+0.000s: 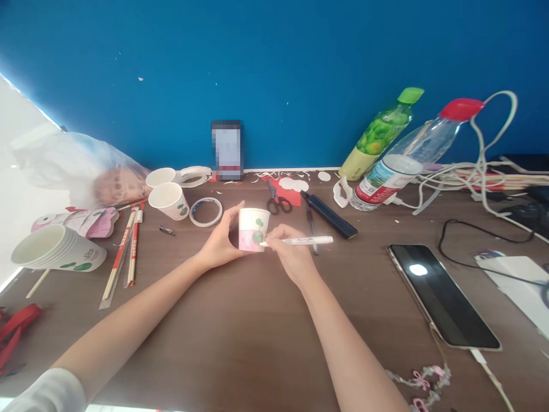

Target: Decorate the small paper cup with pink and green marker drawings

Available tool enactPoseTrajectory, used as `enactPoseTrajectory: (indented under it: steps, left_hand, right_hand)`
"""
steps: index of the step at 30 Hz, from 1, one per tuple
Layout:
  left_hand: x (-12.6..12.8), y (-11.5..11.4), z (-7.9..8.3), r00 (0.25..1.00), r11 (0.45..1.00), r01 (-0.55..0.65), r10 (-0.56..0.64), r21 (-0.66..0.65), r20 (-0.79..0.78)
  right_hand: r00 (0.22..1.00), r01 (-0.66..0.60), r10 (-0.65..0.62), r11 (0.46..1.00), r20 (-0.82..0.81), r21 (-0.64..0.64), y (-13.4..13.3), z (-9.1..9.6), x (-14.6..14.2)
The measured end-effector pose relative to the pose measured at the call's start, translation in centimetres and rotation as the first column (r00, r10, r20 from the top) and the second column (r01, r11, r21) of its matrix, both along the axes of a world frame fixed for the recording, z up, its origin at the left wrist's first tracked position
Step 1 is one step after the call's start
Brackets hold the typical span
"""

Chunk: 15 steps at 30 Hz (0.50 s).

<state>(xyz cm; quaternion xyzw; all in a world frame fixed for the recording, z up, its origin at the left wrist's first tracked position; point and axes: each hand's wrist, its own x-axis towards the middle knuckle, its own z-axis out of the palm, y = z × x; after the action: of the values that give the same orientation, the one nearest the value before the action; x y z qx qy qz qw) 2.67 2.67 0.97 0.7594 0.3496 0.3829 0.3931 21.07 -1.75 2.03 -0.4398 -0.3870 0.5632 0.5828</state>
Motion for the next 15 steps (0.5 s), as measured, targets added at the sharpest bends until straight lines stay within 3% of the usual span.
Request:
enactPoseTrajectory:
  steps: [12,15]
  left_hand:
    - [0.04,0.06,-0.2,1.0,1.0,0.001,-0.001,0.006,-0.003]
    - [0.0,0.04,-0.3,1.0,1.0,0.014,-0.014,0.0,-0.02]
  right_hand:
    - [0.997,-0.078,0.078,0.997,-0.022,0.017,-0.03,-0.06,0.25]
    - [0.997,-0.029,0.028,0.999,-0.074,-0.017,0.12,0.02,0.32]
